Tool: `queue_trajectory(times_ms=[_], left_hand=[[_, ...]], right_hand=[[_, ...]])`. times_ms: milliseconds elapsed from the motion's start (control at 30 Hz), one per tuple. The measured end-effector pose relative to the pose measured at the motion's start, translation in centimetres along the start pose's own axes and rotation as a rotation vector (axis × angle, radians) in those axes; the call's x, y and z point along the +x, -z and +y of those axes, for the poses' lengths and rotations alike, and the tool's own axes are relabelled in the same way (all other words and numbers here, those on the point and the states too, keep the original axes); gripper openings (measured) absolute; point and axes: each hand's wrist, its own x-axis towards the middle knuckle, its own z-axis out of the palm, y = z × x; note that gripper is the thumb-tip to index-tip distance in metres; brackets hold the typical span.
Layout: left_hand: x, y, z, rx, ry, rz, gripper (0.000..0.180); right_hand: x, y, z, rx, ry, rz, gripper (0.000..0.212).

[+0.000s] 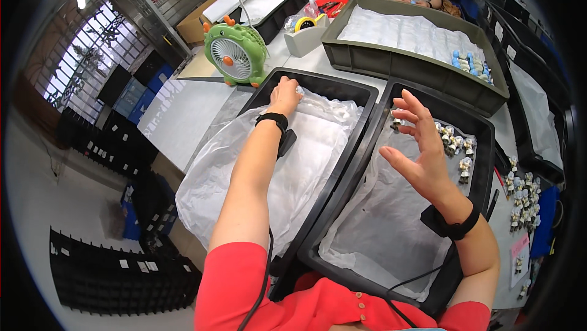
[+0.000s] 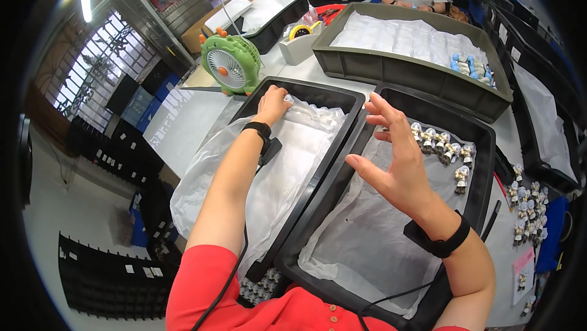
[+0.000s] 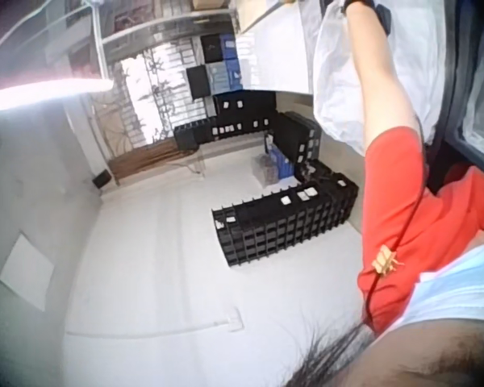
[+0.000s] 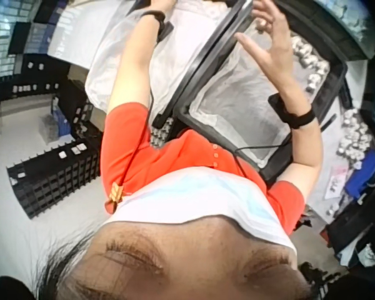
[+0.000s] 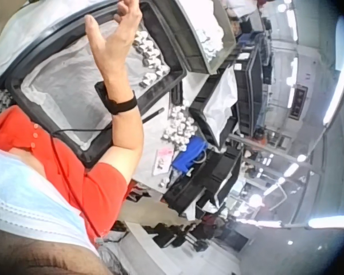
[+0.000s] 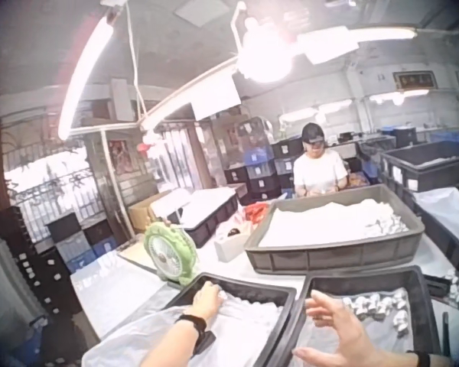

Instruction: The person picks up small cylindrical components from a tray and places them into a larger tray lined with white tissue paper. They handle the items one by one, arranging them in rows within the tray.

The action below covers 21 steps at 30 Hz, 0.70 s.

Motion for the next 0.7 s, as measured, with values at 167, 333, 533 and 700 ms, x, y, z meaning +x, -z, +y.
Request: queue_trajectory(times_ms=[167,333,533,700], left_hand=[[0.8,0.5,-2.1,-0.059,0.022,0.144,0.033],[0.7,1.2,-3.6,0.162,0.111,-0.108,0.036],[0.9,0.7,-3.4,0.163,0.138,-0.055,0.03],[1.2,0.4,-3.3,0.147,0.119,0.015,0.024]], right_hand=[[0.1,0.0,-0.4,0.0,0.008,0.007,0.075],[0.4,0.4,0.2,-0.029,-0.011,0.025,0.067],[0.6,0.4,0.5,-0.051,-0.037,0.002,0.061],[0.6,0.4,0.5,-0.083,-0.034,-0.017,0.058]])
